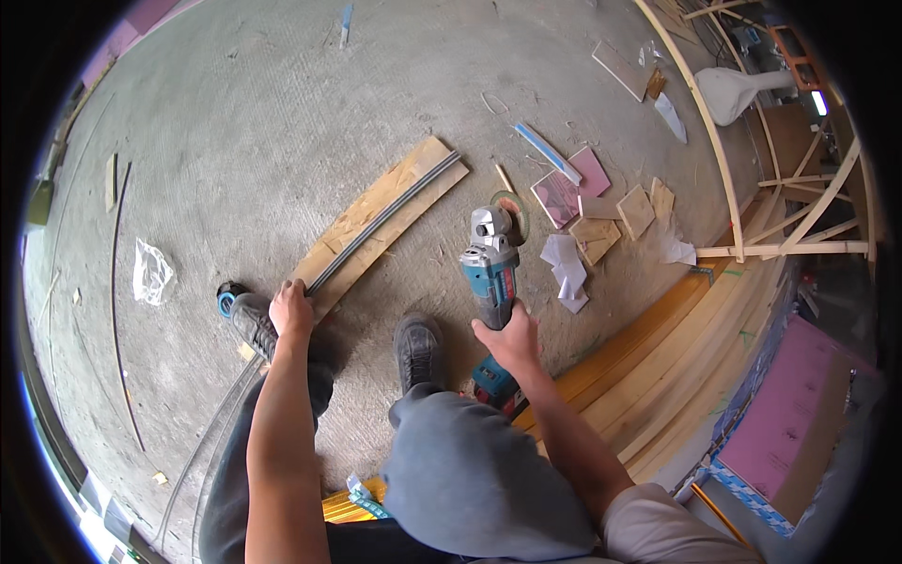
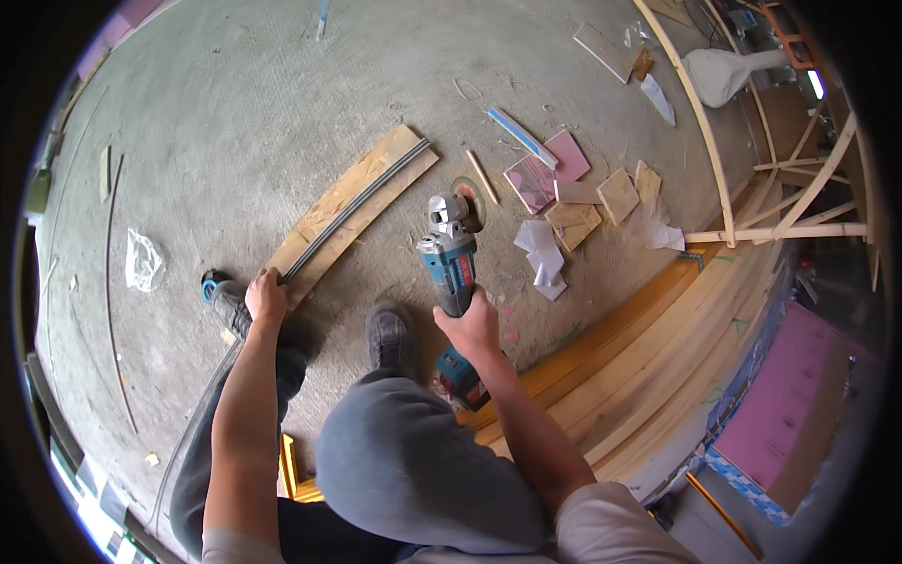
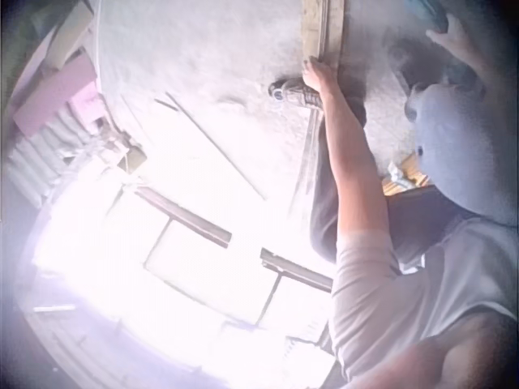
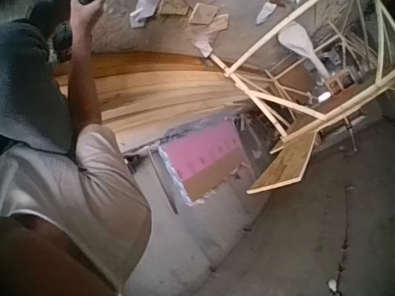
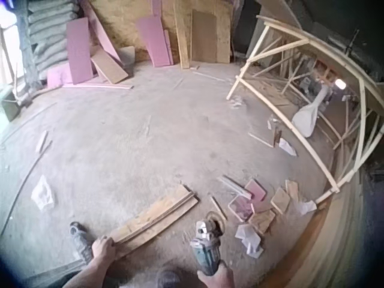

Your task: The person sits on the floor and uses an angle grinder to cut several thin metal rods placed on a wooden board. The person repeatedly positions the rods, cuts them, and moves the cut pieces aside.

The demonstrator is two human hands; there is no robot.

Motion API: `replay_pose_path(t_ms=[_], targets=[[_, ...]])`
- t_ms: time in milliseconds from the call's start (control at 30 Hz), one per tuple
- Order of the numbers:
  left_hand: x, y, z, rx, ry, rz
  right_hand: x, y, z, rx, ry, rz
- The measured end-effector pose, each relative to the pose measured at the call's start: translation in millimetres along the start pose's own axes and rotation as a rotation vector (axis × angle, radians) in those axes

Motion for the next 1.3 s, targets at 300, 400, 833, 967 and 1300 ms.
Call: replay_pose_path(t_ms=[300, 400, 833, 967, 1300], targets=[[11.4, 6.2, 0.9, -0.057, 0.038, -0.228, -30.7, -17.0, -27.8, 0.093, 0.152, -0.097], [79.6, 5.1, -31.4, -0.126, 0.052, -0.432, -61.6, -22.7, -60.8, 0.127, 0.229, -0.167], [345.5, 283.4, 42.4, -0.447, 0.528, 0.143, -88.5, 20.1, -104.6, 0.124, 0.331, -0.296], [290.4, 299.8, 41.3, -0.395, 0.493, -0.041, -87.6, 29.6, -99.9, 0.103, 0.281, -0.281], [310.0, 302.2, 71.1, -0.444, 0.453, 0.040, -128.6, 1.2, -96.9, 0.043, 0.284, -0.342]])
Point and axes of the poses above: each hand's wrist, its own y-axis away from the middle knuckle, its own x-axis out of the back of the hand, z = x × y, the point moved 9 cm from there along -y, towards the middle knuckle, and after that the axes turned 13 degrees about -z, right-handed, at the moved point
